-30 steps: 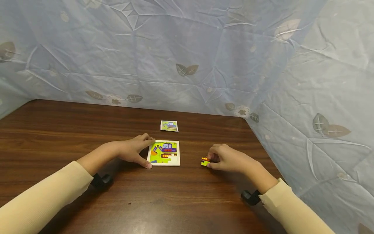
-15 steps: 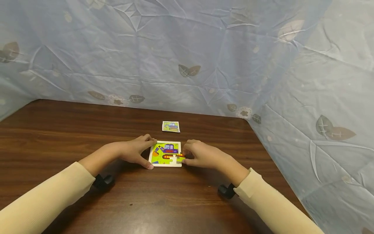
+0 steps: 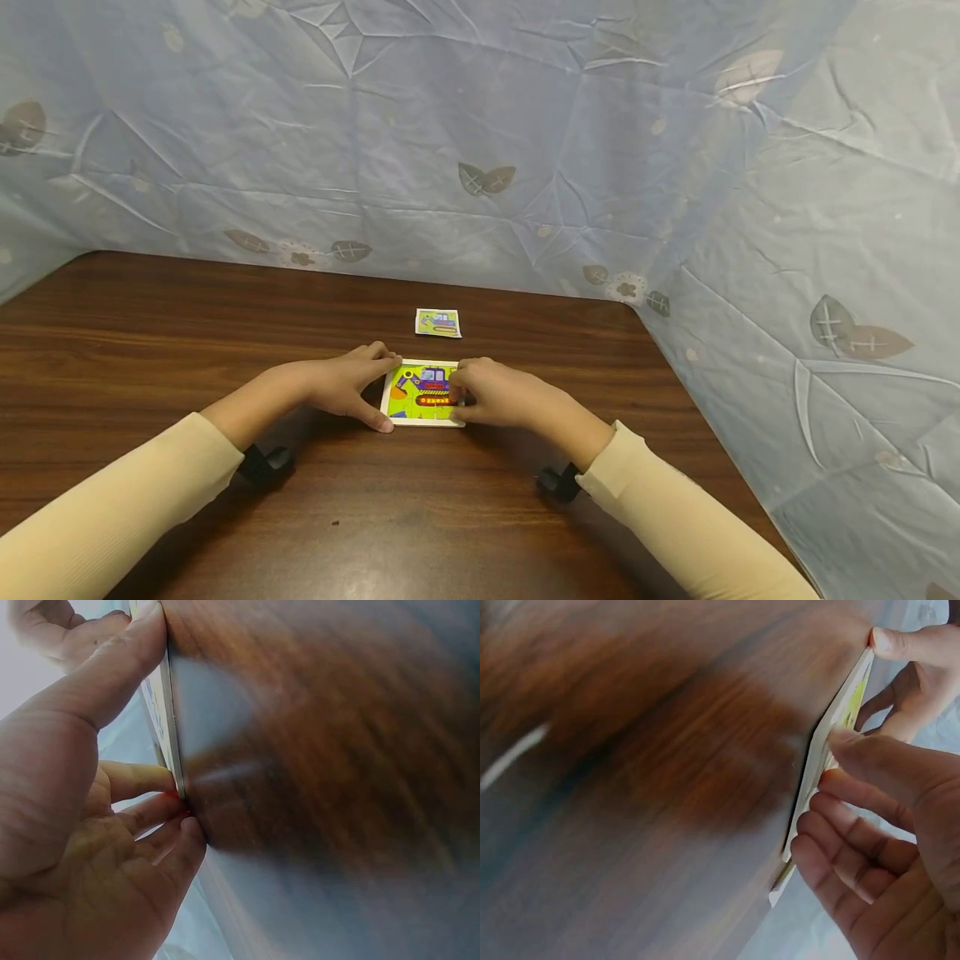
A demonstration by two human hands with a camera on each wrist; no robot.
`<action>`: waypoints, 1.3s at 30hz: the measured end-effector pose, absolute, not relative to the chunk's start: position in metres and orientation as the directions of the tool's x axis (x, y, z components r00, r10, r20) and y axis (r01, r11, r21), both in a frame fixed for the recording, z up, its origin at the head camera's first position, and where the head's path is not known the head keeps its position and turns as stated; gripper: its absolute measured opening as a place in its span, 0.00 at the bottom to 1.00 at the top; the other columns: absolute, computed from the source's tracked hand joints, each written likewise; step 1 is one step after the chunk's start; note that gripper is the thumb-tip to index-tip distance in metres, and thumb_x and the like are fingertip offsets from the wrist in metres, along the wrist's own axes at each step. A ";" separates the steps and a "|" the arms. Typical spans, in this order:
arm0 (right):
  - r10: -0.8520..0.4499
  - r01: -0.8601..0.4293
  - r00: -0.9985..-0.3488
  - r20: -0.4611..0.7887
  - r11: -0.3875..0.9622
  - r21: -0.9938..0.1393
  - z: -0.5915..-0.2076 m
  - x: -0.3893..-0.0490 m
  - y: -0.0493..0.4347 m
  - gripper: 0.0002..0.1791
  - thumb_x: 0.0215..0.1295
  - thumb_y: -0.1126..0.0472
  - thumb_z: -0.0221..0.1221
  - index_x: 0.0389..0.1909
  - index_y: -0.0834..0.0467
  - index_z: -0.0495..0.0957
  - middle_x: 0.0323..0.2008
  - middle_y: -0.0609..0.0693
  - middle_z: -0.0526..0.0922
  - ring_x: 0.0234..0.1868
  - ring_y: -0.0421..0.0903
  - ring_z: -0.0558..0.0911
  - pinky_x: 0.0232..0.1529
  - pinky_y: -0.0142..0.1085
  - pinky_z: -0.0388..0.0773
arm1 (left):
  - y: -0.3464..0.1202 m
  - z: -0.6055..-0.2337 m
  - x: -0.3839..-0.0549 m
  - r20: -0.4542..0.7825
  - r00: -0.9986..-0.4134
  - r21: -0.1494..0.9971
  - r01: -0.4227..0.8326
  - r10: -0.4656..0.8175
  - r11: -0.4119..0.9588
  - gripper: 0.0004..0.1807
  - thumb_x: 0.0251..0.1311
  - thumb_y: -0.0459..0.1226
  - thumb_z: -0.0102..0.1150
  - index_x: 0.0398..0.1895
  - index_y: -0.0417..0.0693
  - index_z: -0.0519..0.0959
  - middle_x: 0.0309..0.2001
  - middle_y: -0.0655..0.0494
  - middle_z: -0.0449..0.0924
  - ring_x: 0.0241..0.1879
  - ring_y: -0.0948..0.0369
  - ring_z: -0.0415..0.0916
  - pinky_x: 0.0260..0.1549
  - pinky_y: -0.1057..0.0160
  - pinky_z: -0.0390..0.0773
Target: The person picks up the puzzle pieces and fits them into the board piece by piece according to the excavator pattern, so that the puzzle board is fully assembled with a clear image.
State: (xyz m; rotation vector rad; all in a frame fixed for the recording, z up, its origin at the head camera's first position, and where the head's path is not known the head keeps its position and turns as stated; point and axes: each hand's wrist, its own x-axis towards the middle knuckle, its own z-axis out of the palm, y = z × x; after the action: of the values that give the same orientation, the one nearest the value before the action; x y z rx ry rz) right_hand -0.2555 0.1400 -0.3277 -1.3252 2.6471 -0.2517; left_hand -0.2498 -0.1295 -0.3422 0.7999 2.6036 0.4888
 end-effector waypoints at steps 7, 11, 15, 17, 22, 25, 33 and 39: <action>-0.789 -0.757 -0.609 -0.082 0.608 -0.239 -0.328 -0.256 0.135 0.06 0.67 0.63 0.70 0.31 0.56 0.84 0.34 0.46 0.81 0.34 0.40 0.77 0.35 0.27 0.76 | -0.130 -0.342 -0.250 -0.253 -0.773 0.431 0.448 0.581 0.783 0.59 0.60 0.58 0.73 0.83 0.35 0.54 0.76 0.37 0.57 0.78 0.41 0.56 0.77 0.39 0.62; -0.778 -0.749 -0.620 -0.099 0.625 -0.220 -0.328 -0.255 0.132 0.05 0.68 0.63 0.69 0.33 0.57 0.83 0.34 0.47 0.80 0.34 0.40 0.76 0.35 0.27 0.75 | -0.129 -0.342 -0.250 -0.249 -0.774 0.430 0.450 0.582 0.782 0.59 0.60 0.58 0.73 0.82 0.34 0.54 0.75 0.37 0.58 0.77 0.42 0.57 0.77 0.40 0.63; -0.741 -0.716 -0.662 -0.114 0.670 -0.195 -0.327 -0.255 0.134 0.11 0.69 0.58 0.69 0.47 0.59 0.82 0.43 0.51 0.81 0.41 0.42 0.78 0.43 0.33 0.79 | -0.130 -0.341 -0.249 -0.243 -0.773 0.430 0.455 0.586 0.780 0.59 0.60 0.57 0.73 0.82 0.34 0.54 0.75 0.37 0.58 0.77 0.41 0.57 0.77 0.39 0.63; -0.718 -0.692 -0.686 -0.123 0.695 -0.197 -0.328 -0.258 0.138 0.21 0.69 0.54 0.69 0.57 0.60 0.80 0.51 0.53 0.81 0.49 0.45 0.79 0.52 0.39 0.81 | -0.130 -0.340 -0.249 -0.242 -0.774 0.430 0.455 0.585 0.779 0.59 0.60 0.57 0.73 0.82 0.34 0.54 0.75 0.37 0.58 0.78 0.40 0.56 0.77 0.39 0.63; -0.700 -0.647 -0.694 -0.172 0.710 -0.277 -0.334 -0.269 0.150 0.43 0.66 0.42 0.69 0.74 0.62 0.68 0.71 0.57 0.73 0.72 0.54 0.72 0.74 0.52 0.71 | -0.128 -0.340 -0.247 -0.240 -0.776 0.430 0.454 0.584 0.780 0.58 0.60 0.57 0.73 0.82 0.33 0.55 0.75 0.37 0.58 0.77 0.41 0.57 0.77 0.40 0.63; -0.701 -0.629 -0.681 -0.212 0.708 -0.320 -0.337 -0.275 0.155 0.52 0.63 0.39 0.71 0.79 0.62 0.61 0.78 0.58 0.66 0.79 0.57 0.65 0.79 0.55 0.64 | -0.127 -0.340 -0.247 -0.237 -0.777 0.429 0.455 0.583 0.780 0.58 0.60 0.56 0.74 0.81 0.32 0.56 0.74 0.37 0.59 0.76 0.42 0.58 0.76 0.41 0.64; -0.696 -0.609 -0.671 -0.256 0.715 -0.343 -0.335 -0.281 0.159 0.54 0.61 0.39 0.72 0.80 0.61 0.60 0.81 0.58 0.61 0.82 0.58 0.60 0.81 0.56 0.60 | -0.127 -0.341 -0.249 -0.224 -0.783 0.428 0.456 0.580 0.780 0.58 0.59 0.57 0.74 0.81 0.32 0.56 0.74 0.38 0.60 0.75 0.43 0.60 0.76 0.42 0.65; -0.677 -0.589 -0.680 -0.281 0.733 -0.340 -0.333 -0.279 0.160 0.54 0.62 0.38 0.71 0.81 0.59 0.60 0.82 0.58 0.58 0.82 0.59 0.59 0.81 0.57 0.60 | -0.125 -0.342 -0.251 -0.211 -0.780 0.405 0.478 0.589 0.779 0.58 0.57 0.57 0.75 0.80 0.31 0.58 0.73 0.39 0.63 0.73 0.44 0.62 0.75 0.43 0.66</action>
State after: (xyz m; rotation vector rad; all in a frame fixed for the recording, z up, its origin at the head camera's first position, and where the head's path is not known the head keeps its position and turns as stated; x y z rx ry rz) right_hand -0.2788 0.1600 -0.3333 -0.9745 2.5469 -0.3114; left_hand -0.2511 -0.1249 -0.3420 0.8186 2.6448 0.4756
